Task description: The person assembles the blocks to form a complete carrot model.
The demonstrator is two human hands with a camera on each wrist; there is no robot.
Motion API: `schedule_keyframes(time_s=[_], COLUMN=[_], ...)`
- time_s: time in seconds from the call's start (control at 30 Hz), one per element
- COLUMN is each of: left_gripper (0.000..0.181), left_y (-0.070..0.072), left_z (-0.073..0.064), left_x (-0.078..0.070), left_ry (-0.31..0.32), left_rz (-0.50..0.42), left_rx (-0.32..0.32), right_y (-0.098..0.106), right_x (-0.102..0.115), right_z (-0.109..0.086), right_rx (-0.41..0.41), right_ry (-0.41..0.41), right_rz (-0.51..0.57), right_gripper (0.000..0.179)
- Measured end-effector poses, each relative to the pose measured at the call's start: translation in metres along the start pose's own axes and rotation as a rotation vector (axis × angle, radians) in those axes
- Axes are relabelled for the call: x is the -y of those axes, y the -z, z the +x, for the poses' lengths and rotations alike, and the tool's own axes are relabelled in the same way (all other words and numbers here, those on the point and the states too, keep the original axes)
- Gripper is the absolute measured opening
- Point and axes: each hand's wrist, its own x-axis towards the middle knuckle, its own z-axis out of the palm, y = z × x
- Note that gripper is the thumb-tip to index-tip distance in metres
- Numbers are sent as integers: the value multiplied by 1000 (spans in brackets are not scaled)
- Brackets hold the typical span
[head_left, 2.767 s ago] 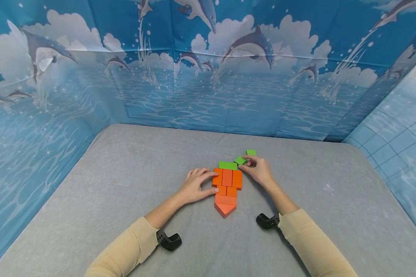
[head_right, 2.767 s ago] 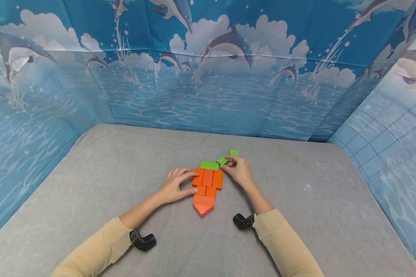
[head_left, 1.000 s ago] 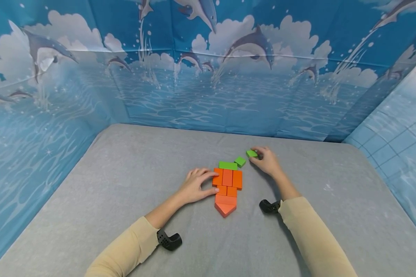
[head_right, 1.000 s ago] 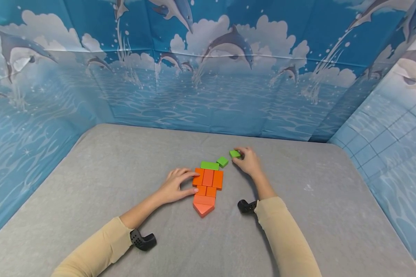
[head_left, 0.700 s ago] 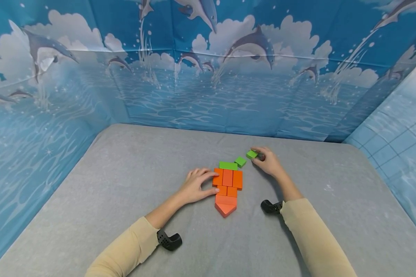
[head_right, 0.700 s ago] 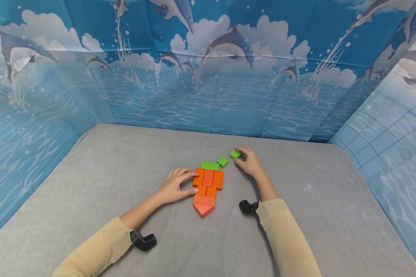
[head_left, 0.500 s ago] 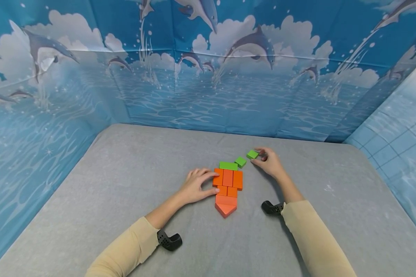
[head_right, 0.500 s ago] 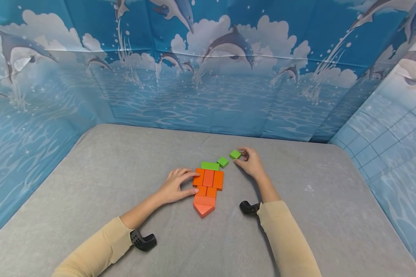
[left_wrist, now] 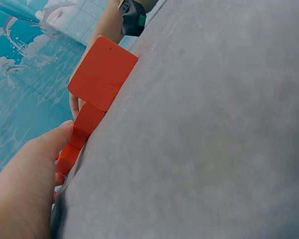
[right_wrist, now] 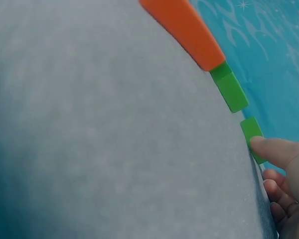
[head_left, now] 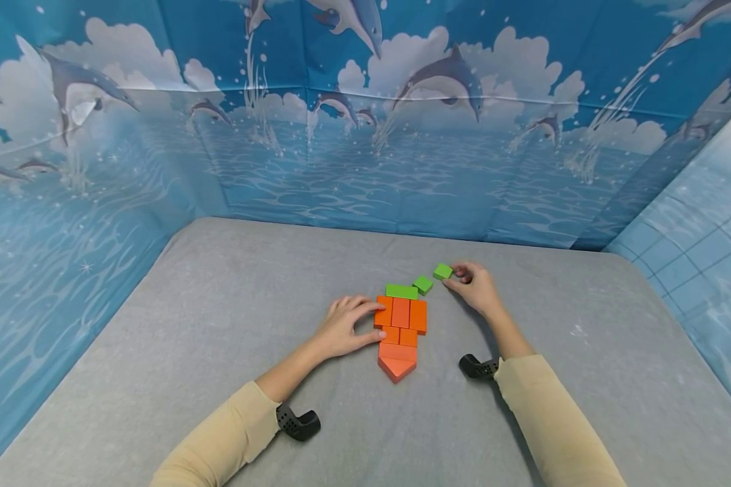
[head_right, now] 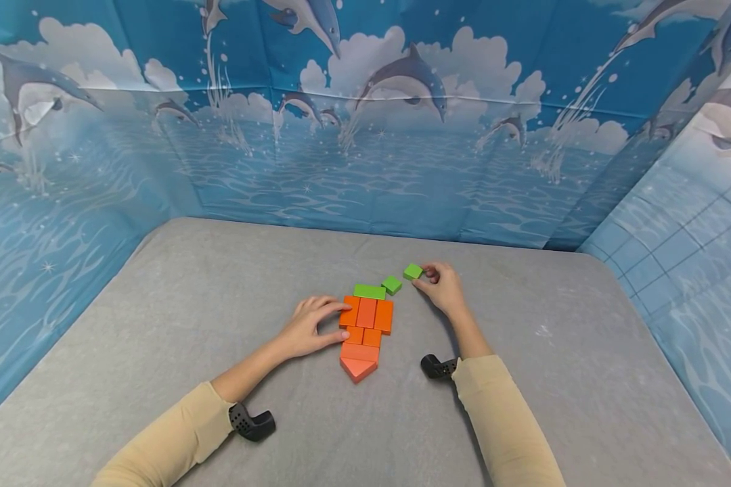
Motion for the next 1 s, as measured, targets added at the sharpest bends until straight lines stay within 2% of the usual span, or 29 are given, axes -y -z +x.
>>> schedule_keyframes(time_s=[0.2,0.37,0.57,0.73,1.0], left_gripper=[52,52,52,51,49], left_y=[0,0,0,0,-1], left_z=[0,0,0,0,1], left_x=[0,0,0,0,1], left_ry=[5,-4,-2,6,-1], left_rz=[1,0,-8,-3,1], left_rx=[7,-1,-2,2,-4], right_y=[2,4,-3,-15,-30], right_x=[2,14,36,47,57], right_z=[1,6,16,22,29], right_rx=[28,102,231,328,394], right_ry=[28,46,160,225,312], right_rz=[15,47,94,91,60], right_gripper=[33,37,36,34,32])
